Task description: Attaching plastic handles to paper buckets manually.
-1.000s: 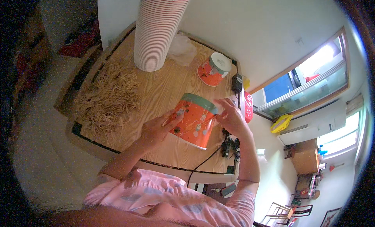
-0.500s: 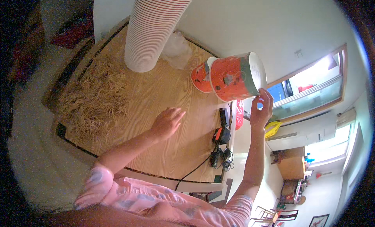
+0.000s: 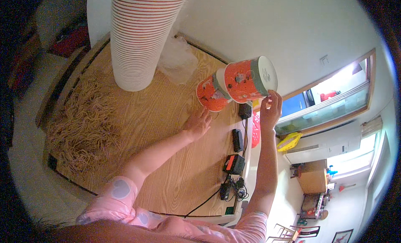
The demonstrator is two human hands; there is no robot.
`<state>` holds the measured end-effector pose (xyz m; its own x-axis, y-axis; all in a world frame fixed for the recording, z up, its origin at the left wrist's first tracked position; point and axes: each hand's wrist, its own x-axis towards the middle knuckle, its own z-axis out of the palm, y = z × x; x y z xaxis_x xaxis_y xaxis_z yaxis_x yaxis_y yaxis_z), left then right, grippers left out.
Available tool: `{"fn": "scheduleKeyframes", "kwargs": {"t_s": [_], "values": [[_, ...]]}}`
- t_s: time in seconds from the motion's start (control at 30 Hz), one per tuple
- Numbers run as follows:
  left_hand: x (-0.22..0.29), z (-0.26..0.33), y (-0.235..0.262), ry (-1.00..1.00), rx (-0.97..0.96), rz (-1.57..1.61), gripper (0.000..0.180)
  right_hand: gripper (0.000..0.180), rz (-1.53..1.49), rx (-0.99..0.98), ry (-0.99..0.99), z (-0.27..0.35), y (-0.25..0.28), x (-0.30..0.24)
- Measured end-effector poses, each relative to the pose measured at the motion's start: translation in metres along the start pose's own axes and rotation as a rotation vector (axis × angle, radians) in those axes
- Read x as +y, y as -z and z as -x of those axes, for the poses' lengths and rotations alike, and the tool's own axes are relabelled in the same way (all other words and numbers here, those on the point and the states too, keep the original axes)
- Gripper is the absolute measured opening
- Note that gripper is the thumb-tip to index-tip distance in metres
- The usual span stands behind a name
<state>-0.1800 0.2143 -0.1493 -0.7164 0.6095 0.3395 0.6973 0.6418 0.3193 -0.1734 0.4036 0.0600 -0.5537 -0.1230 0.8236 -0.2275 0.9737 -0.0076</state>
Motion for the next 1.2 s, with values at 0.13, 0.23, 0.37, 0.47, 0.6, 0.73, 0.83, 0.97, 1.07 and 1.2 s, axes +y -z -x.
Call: {"fn": "scheduleKeyframes", "kwargs": {"t_s": [0.13,0.23,0.37,0.47,0.6,0.73,0.83,0.97,1.07,1.2], "values": [[-0.005,-0.009,-0.010,-0.020,0.054,-0.084,0.048,0.030,-0.021,0.005,0.002,-0.001,-0.006,0.005],[-0.002,-0.009,-0.005,-0.013,0.040,-0.067,0.048,0.030,-0.033,-0.003,-0.009,0.000,-0.009,0.005],[-0.005,-0.007,-0.002,-0.016,0.058,-0.012,0.046,0.031,-0.040,-0.017,-0.025,0.001,-0.013,-0.001],[-0.003,-0.006,-0.002,0.012,0.072,0.021,0.041,0.031,0.013,-0.028,0.029,0.003,-0.016,0.006],[-0.002,-0.005,0.000,0.021,0.064,0.070,0.042,0.031,0.014,-0.038,0.048,0.002,-0.018,0.005],[-0.005,-0.004,-0.006,0.008,0.091,0.065,0.044,0.030,0.005,-0.117,-0.055,-0.002,-0.022,-0.010],[-0.005,-0.006,-0.009,0.006,0.092,0.037,0.044,0.030,0.060,-0.138,-0.061,-0.003,-0.025,-0.018],[-0.004,-0.007,-0.008,0.014,0.062,0.014,0.044,0.033,0.166,-0.169,0.018,0.001,-0.031,-0.012],[-0.004,-0.008,-0.007,0.014,0.048,0.028,0.045,0.035,0.220,-0.147,0.110,0.004,-0.035,-0.016],[-0.004,-0.007,-0.006,0.023,0.055,0.040,0.044,0.035,0.217,-0.192,0.087,0.009,-0.041,-0.024]]}}
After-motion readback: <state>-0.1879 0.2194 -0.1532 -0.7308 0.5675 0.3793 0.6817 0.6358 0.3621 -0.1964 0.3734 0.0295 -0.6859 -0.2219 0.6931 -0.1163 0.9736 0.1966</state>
